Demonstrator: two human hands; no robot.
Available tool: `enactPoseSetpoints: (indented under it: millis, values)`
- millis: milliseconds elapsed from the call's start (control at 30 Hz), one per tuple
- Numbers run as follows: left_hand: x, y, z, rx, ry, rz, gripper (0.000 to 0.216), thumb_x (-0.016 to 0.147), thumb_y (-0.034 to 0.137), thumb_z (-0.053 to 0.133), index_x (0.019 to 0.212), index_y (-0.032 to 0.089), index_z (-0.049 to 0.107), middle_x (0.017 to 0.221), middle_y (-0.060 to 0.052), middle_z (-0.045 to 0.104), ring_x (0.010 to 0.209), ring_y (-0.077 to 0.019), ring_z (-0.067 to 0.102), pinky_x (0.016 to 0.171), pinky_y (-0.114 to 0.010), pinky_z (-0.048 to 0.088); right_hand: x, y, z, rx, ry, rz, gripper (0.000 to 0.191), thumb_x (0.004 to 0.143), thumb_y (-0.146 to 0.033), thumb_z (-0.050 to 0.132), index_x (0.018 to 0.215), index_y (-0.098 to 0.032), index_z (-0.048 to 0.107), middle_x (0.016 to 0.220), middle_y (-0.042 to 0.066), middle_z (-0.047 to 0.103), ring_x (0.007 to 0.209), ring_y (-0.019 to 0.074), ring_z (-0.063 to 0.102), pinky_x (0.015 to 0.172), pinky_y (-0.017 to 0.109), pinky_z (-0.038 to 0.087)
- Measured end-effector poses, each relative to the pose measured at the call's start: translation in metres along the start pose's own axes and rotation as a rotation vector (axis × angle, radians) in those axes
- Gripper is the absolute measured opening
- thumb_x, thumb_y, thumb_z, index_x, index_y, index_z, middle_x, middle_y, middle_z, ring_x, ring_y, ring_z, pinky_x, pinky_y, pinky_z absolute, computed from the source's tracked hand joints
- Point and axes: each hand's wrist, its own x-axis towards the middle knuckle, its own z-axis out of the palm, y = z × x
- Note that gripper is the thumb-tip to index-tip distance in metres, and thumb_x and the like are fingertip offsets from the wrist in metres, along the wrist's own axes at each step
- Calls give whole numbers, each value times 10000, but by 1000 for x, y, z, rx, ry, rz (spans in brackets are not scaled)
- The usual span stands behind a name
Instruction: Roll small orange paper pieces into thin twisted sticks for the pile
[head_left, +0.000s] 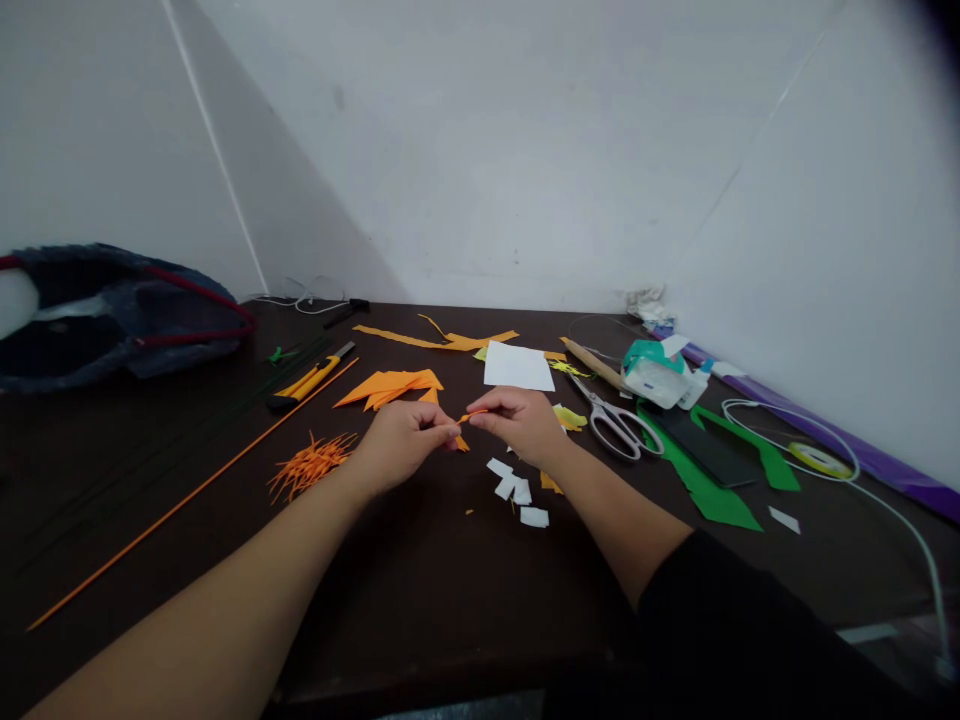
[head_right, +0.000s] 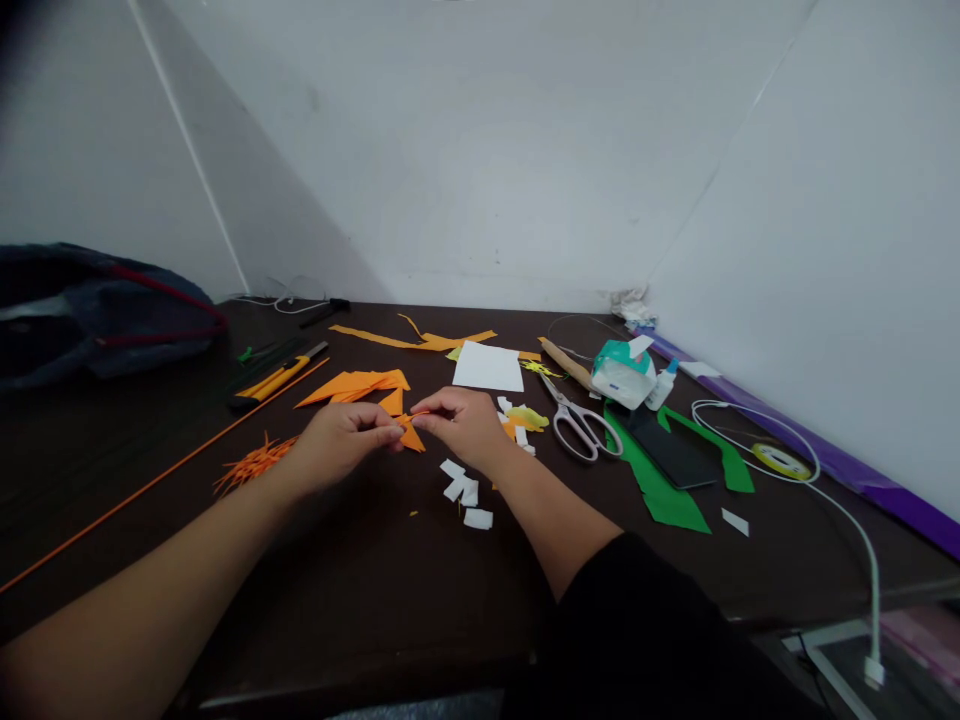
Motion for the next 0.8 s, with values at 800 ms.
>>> enactPoseSetpoints:
  millis: [800]
  values:
    - [-3,8,2,289,113,176,154,770,285,554,682,185,632,675,13,653,635,-134,567,689,-280,442,0,-5,5,-313,57,61,228,781,-334,513,632,-179,588,593,-8,584,564,106,495,560,231,361]
